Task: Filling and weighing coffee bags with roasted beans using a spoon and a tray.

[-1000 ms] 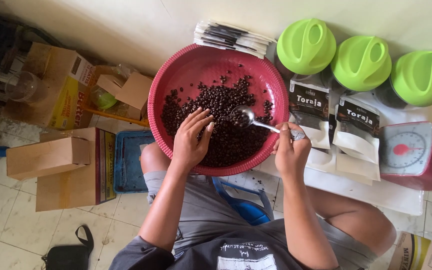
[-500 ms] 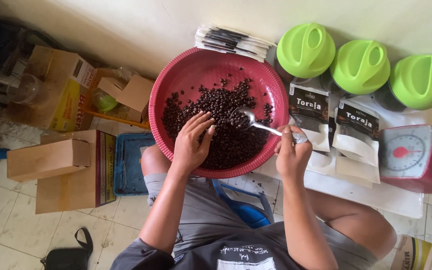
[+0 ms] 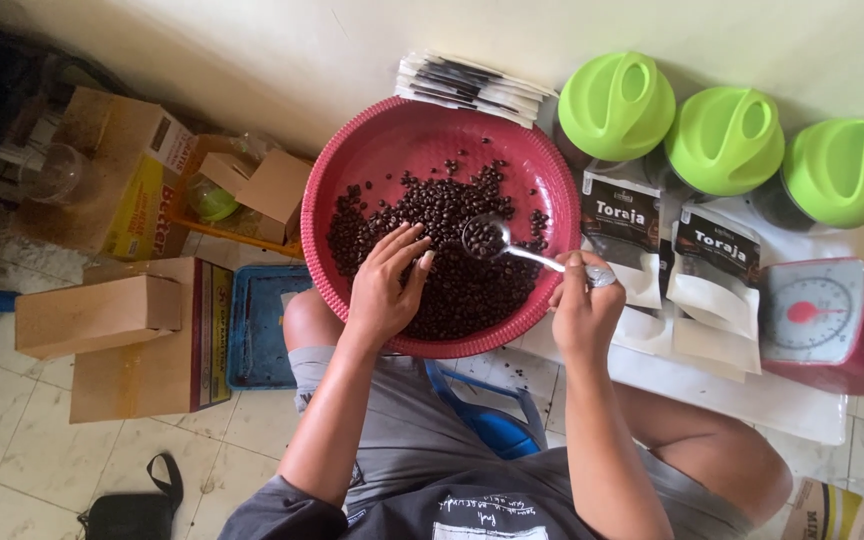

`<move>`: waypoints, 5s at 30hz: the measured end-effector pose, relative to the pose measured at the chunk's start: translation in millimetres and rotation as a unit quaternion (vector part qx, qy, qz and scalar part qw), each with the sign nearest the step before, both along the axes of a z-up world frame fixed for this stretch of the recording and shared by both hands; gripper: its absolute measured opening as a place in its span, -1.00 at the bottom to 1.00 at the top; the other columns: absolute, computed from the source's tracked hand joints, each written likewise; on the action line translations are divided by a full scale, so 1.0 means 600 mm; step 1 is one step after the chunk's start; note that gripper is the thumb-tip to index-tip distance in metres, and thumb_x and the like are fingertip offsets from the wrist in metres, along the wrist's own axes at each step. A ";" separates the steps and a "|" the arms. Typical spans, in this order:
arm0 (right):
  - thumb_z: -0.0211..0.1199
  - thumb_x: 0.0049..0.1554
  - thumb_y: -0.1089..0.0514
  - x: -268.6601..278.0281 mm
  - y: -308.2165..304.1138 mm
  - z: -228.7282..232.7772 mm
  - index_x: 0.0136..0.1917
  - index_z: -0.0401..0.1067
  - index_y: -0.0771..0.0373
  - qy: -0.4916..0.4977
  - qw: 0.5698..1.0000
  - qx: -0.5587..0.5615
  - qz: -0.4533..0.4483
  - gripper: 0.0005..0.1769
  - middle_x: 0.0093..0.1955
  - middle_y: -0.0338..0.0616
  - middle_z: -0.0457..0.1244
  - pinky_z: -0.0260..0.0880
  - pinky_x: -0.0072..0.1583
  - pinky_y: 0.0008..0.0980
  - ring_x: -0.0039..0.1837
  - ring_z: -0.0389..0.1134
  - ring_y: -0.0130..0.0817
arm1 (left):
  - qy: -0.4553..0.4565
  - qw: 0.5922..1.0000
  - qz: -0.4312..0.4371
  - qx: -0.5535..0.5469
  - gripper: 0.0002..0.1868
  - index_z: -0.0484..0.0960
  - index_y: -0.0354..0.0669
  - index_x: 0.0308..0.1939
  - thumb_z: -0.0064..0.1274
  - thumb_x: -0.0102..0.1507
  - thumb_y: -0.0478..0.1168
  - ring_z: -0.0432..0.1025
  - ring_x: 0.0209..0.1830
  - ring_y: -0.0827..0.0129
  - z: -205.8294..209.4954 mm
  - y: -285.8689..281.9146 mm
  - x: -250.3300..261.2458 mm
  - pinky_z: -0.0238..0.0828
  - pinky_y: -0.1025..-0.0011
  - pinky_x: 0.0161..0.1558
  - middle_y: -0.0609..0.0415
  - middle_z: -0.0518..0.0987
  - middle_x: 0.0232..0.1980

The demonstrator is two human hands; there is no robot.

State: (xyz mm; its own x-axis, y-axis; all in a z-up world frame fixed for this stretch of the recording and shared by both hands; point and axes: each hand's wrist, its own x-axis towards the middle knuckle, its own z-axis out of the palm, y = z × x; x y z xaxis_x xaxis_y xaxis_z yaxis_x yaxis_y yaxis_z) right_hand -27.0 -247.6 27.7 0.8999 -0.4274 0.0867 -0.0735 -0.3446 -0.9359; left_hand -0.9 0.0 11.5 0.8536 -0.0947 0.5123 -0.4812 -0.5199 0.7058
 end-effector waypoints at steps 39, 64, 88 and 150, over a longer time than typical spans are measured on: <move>0.03 0.34 0.15 -0.006 -0.014 0.001 -0.05 0.50 0.31 -0.017 0.999 -0.032 -0.008 -0.72 -0.46 -0.16 0.26 0.33 -0.19 -0.43 -0.45 0.23 -0.45 | -0.006 1.000 -0.001 0.006 -0.76 0.72 -0.34 0.02 0.13 0.36 -0.25 0.50 0.20 -0.17 0.003 0.001 -0.003 0.42 0.02 0.22 -0.25 0.66 0.09; 0.09 0.33 0.15 -0.050 -0.068 0.029 -0.08 0.54 0.33 -0.027 0.998 -0.044 -0.042 -0.73 -0.53 -0.18 0.18 0.33 -0.20 -0.42 -0.45 0.24 -0.41 | -0.023 0.994 0.014 0.104 -0.72 0.75 -0.12 0.03 0.17 0.34 -0.07 0.51 0.24 0.02 -0.006 -0.071 -0.012 0.32 -0.07 0.29 -0.05 0.68 0.13; 0.19 0.50 0.24 -0.227 -0.352 0.200 0.07 0.40 0.48 -0.271 0.905 -0.069 -0.321 -0.79 -0.13 0.16 0.34 0.32 -0.38 -0.41 -0.22 0.42 -0.24 | 0.079 0.979 -0.180 0.060 -0.58 0.61 -0.29 0.21 -0.05 0.40 -0.08 0.36 0.40 -0.06 0.052 -0.241 -0.021 0.24 0.02 0.40 -0.23 0.52 0.34; 0.06 0.29 0.02 -0.005 0.027 -0.008 -0.10 0.49 0.01 0.077 0.989 -0.109 0.068 -0.79 -0.25 -0.18 0.43 0.50 -0.02 -0.11 -0.16 0.49 0.00 | 0.150 0.961 0.063 0.225 -0.46 0.61 -0.05 0.29 0.13 0.31 0.10 0.40 0.39 0.05 -0.015 0.000 -0.029 0.30 0.06 0.34 -0.07 0.54 0.35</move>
State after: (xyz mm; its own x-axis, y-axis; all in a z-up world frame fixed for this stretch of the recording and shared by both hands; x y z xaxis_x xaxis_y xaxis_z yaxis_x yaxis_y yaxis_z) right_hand -30.3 -231.4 22.7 0.9574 -0.2882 0.0207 -0.1488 -0.5532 -0.8196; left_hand -18.3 -0.2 2.2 0.9757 -0.1356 0.1722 -0.2046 -0.8452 0.4938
